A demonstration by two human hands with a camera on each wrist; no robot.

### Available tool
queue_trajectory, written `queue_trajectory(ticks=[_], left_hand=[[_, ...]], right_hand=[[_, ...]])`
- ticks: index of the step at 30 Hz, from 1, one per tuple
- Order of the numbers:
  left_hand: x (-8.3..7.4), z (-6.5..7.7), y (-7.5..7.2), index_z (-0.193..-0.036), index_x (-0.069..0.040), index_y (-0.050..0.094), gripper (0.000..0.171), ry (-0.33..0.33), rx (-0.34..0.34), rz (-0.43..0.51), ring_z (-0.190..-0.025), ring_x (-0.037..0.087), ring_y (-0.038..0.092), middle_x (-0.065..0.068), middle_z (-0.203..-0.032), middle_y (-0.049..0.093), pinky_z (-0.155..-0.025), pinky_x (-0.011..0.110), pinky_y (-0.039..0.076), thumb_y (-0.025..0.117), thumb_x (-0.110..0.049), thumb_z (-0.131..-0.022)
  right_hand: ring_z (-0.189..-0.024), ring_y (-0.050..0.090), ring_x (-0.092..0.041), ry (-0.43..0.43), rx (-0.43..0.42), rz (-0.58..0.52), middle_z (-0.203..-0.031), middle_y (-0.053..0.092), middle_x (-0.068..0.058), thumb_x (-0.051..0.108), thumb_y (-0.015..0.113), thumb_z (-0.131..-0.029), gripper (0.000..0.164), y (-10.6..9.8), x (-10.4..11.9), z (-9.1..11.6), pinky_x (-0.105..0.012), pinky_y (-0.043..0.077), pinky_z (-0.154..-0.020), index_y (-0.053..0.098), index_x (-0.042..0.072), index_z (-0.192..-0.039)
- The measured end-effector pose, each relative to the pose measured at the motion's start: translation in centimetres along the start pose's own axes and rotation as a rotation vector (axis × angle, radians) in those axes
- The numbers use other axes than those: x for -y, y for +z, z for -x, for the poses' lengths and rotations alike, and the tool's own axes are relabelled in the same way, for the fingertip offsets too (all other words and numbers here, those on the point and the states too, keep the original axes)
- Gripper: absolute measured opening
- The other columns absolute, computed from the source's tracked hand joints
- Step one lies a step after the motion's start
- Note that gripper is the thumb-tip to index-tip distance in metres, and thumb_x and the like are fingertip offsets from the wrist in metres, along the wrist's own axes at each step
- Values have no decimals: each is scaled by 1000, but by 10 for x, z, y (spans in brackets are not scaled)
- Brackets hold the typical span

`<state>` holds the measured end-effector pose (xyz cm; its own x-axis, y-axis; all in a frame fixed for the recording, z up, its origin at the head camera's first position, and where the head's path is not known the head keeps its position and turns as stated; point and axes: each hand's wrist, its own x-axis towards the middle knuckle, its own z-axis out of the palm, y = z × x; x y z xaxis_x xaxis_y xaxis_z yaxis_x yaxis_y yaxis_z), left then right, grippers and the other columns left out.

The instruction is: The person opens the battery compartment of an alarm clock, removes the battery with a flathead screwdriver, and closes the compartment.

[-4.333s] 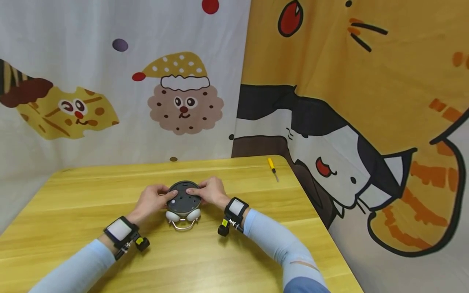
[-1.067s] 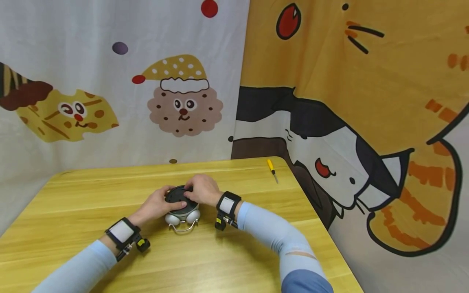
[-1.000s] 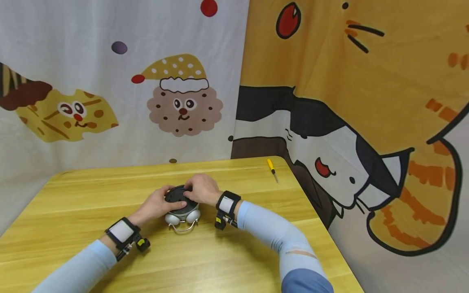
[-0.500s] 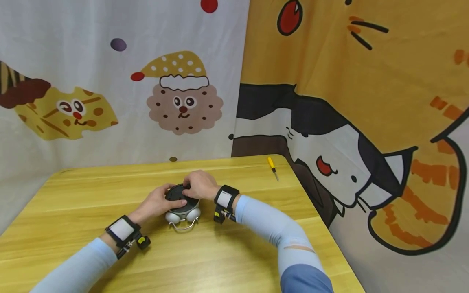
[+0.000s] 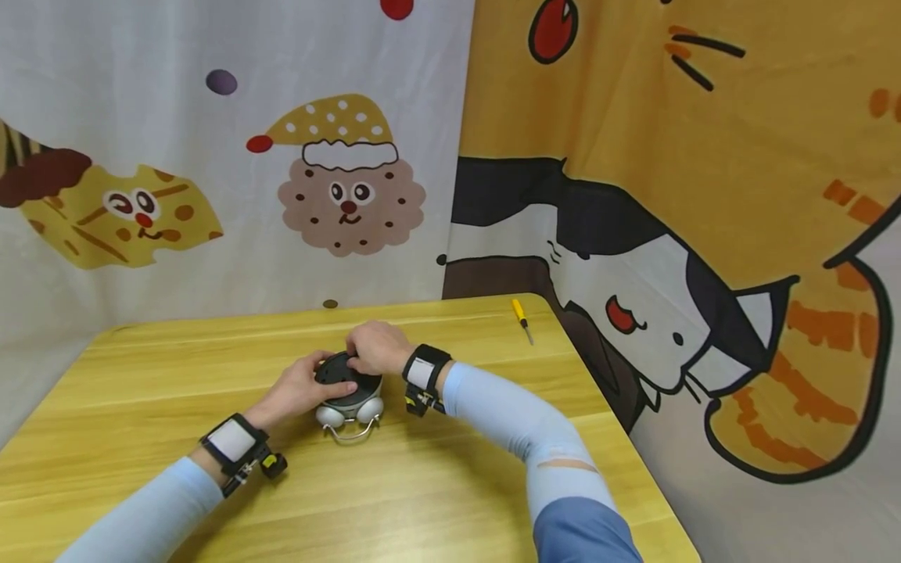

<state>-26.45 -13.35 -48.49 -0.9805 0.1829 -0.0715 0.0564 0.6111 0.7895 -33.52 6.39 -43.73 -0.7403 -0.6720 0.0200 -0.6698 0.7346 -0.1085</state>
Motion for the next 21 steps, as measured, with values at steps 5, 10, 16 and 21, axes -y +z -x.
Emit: queue_trajectory(ticks=[5,10,16,21], left_hand=[[-1,-1,-1,-156,2,55,91,3,3,-11,-128,37,69,28,-149,68,-103,52,59,90,-54,-94],[-1,0,-1,-156,2,55,92,-10,11,-19,-127,36,69,28,-149,68,-102,52,59,90,-55,-94],[-3,-1,-2,-157,3,54,93,-12,14,-28,-128,37,69,29,-149,68,-103,53,59,90,-55,-94],[-2,-2,-1,-156,3,55,93,-17,11,-29,-130,38,69,29,-150,68,-106,54,58,90,-56,-93]], right_hand=[[-93,74,-14,3,39,34,-111,84,2,36,80,-106,20,-4,3,-3,-29,61,-76,84,18,-115],[-89,72,-14,4,68,60,-106,82,3,35,80,-106,18,-7,5,-6,-29,59,-72,83,19,-110],[-87,70,-14,6,85,72,-101,80,3,35,81,-106,17,-8,6,-8,-29,58,-72,82,18,-106],[-86,69,-13,6,99,86,-100,79,3,35,81,-105,17,-10,6,-11,-29,57,-72,81,18,-105]])
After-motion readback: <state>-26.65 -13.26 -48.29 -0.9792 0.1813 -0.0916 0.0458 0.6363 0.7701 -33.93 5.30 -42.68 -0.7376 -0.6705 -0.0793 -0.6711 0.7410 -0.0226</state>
